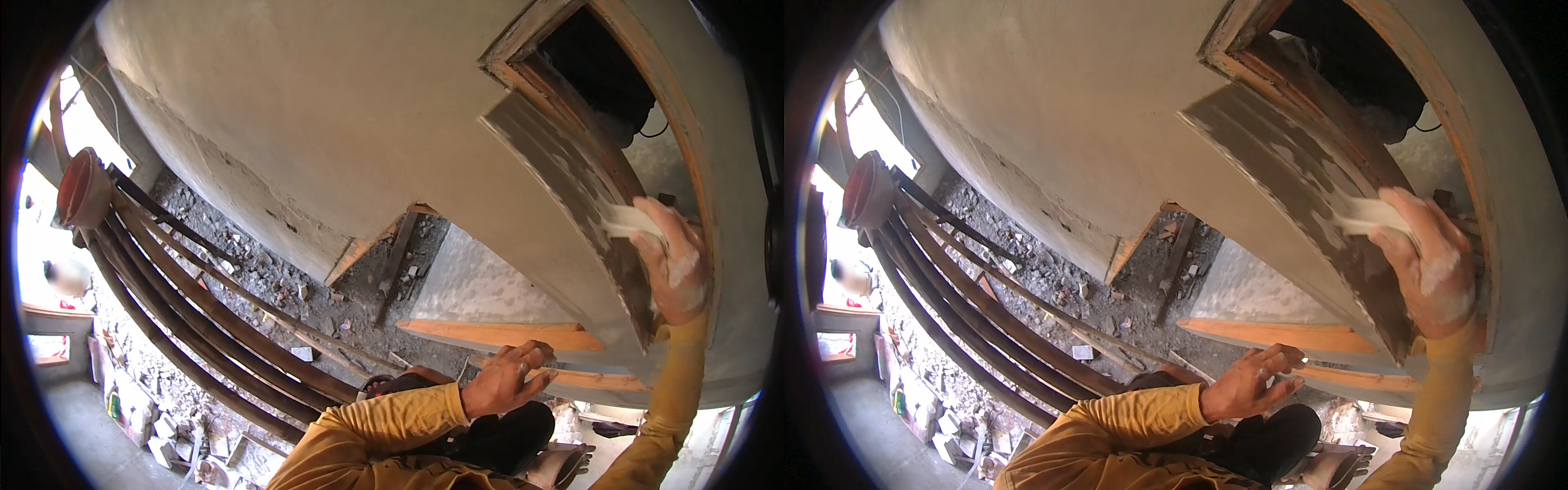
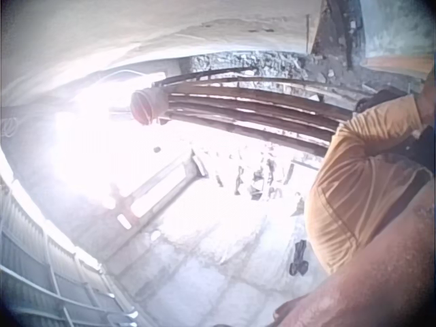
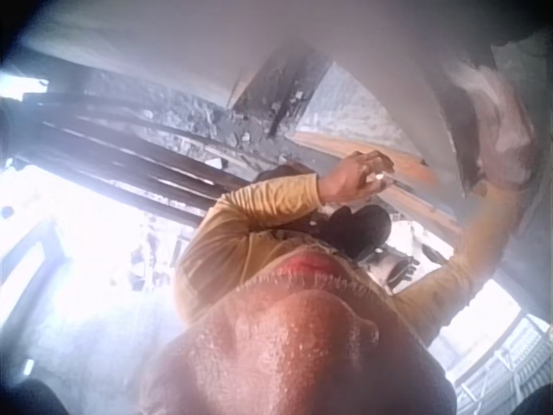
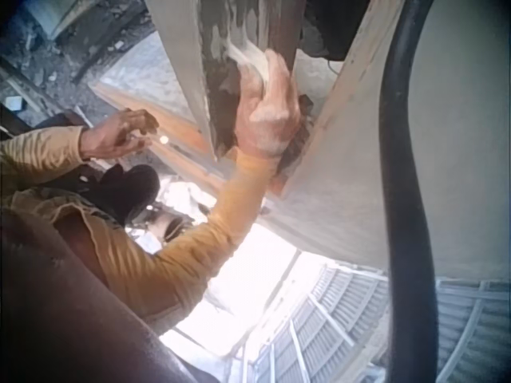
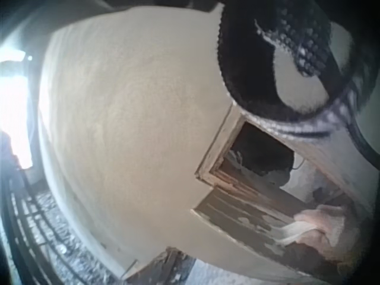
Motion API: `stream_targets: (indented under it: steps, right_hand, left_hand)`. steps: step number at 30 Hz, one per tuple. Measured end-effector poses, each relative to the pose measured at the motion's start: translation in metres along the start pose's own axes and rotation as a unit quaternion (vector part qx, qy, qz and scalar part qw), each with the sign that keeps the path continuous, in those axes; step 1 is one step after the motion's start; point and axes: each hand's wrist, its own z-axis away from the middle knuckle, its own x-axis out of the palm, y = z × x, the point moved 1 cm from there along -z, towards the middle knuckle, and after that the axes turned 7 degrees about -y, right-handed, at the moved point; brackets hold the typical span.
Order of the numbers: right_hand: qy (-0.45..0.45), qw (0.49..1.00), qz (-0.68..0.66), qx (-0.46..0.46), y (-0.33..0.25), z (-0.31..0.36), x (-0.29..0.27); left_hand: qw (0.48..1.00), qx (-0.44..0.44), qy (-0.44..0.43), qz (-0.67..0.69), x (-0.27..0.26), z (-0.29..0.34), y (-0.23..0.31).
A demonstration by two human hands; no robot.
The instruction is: The person applies plaster to a ceiling using a trowel and hawk, smoothing the surface around a rectangular opening. The person repeatedly scoops plaster from the hawk and spreads it evenly across the ceiling area.
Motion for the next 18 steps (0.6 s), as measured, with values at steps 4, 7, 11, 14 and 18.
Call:
stream_targets:
  steps: [4, 7, 11, 14, 18]
  right_hand:
    - [0.002, 1.000, -0.011, -0.002, -0.006, 0.001, 0.000]
    - [0.008, 1.000, -0.006, -0.019, -0.011, -0.011, 0.005]
    - [0.013, 1.000, -0.007, -0.015, -0.008, -0.021, 0.011]
    - [0.017, 1.000, -0.001, -0.018, -0.005, -0.023, 0.014]
    - [0.020, 1.000, -0.009, -0.022, -0.004, -0.024, 0.015]
  left_hand:
    - [0.999, -0.037, -0.025, 0.023, -0.003, -0.002, -0.001]
    - [0.999, -0.009, -0.030, -0.010, 0.000, -0.003, 0.001]
    - [1.000, 0.005, -0.002, -0.004, -0.002, -0.002, 0.002]
    - [1.000, 0.000, -0.003, 0.006, -0.005, -0.003, 0.004]
    - [1.000, 0.002, 0.000, 0.004, -0.006, -0.003, 0.005]
